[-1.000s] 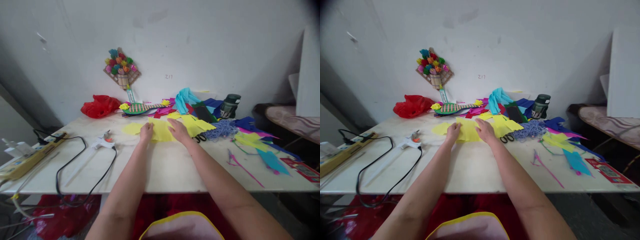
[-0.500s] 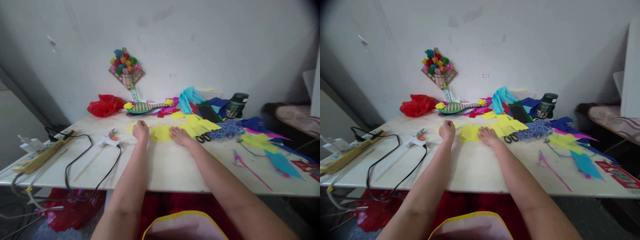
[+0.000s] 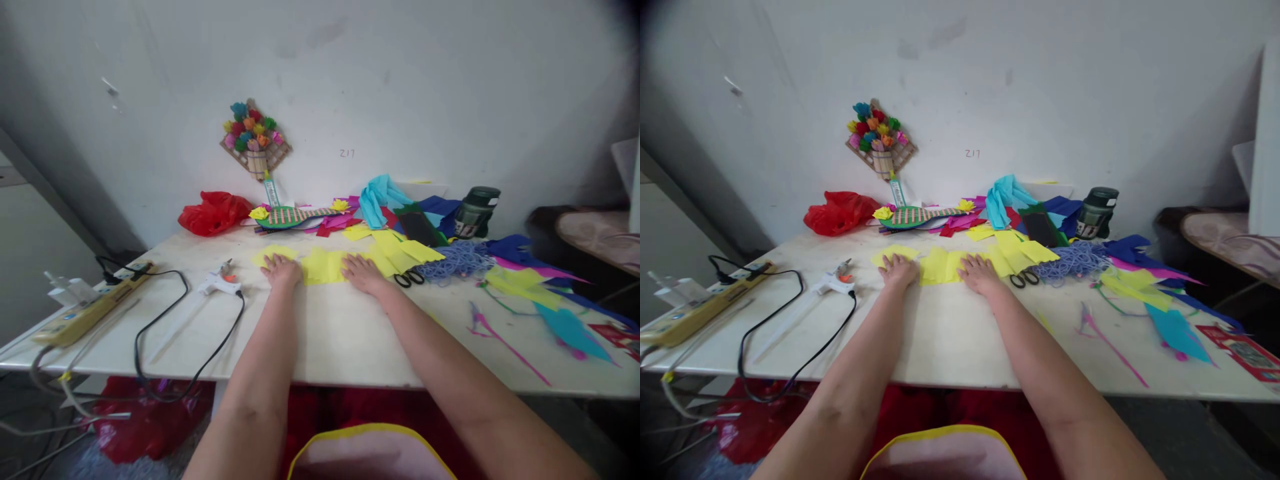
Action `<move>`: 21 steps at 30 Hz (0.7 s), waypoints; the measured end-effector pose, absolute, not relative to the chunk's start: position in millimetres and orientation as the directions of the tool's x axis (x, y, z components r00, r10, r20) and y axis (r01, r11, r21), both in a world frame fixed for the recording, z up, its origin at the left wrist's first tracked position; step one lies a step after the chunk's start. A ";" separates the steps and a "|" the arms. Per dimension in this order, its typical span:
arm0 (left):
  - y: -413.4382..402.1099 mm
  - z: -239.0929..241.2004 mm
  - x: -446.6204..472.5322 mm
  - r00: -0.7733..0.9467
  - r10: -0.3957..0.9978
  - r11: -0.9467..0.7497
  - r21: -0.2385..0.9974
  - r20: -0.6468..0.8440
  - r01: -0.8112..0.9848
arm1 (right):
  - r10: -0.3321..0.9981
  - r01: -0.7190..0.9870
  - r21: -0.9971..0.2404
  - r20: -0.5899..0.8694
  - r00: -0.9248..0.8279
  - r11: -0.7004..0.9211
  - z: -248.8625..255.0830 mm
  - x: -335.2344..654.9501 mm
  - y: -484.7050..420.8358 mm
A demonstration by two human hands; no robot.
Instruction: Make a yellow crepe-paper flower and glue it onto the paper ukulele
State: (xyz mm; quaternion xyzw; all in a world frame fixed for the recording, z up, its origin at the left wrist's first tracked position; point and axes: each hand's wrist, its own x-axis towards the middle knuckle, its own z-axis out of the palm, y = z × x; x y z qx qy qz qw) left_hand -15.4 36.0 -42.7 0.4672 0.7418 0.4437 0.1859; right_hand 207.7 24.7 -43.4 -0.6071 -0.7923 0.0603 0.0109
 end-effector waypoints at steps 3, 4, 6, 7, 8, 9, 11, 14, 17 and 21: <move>32.5 -37.8 -15.1 -0.512 0.822 0.148 0.775 0.248 0.614 | 0.966 0.963 -0.109 -0.050 -0.254 0.247 -44.2 207.4 25.3; 31.0 -36.2 -13.9 -0.501 0.814 0.130 0.748 0.294 0.651 | 0.966 0.963 -0.111 -0.049 -0.254 0.247 -44.4 207.4 25.6; 28.1 -34.0 -10.0 -0.462 0.809 0.082 0.708 0.364 0.701 | 0.966 0.962 -0.113 -0.049 -0.255 0.248 -44.5 207.3 25.8; 27.1 -33.6 -7.6 -0.438 0.813 0.060 0.694 0.383 0.718 | 0.966 0.962 -0.116 -0.050 -0.254 0.247 -44.5 207.2 25.8; 26.4 -33.8 -5.0 -0.409 0.822 0.043 0.674 0.396 0.738 | 0.966 0.962 -0.119 -0.052 -0.252 0.245 -44.4 207.1 25.7; 26.1 -34.5 -2.5 -0.390 0.830 0.045 0.650 0.398 0.759 | 0.967 0.962 -0.123 -0.053 -0.250 0.242 -44.2 206.9 25.6; 26.7 -37.2 1.7 -0.368 0.844 0.056 0.617 0.391 0.785 | 0.967 0.962 -0.131 -0.055 -0.249 0.240 -43.8 206.4 25.3; 29.1 -42.1 5.6 -0.351 0.856 0.039 0.630 0.379 0.776 | 0.967 0.962 -0.134 -0.054 -0.247 0.238 -43.4 205.4 25.2; 30.3 -42.7 6.6 -0.337 0.861 0.000 0.661 0.381 0.750 | 0.968 0.961 -0.142 -0.051 -0.247 0.238 -43.0 205.1 24.3; 27.6 -33.0 4.2 -0.346 0.860 0.040 0.625 0.376 0.780 | 0.967 0.954 -0.171 -0.027 -0.254 0.245 -41.9 206.3 18.7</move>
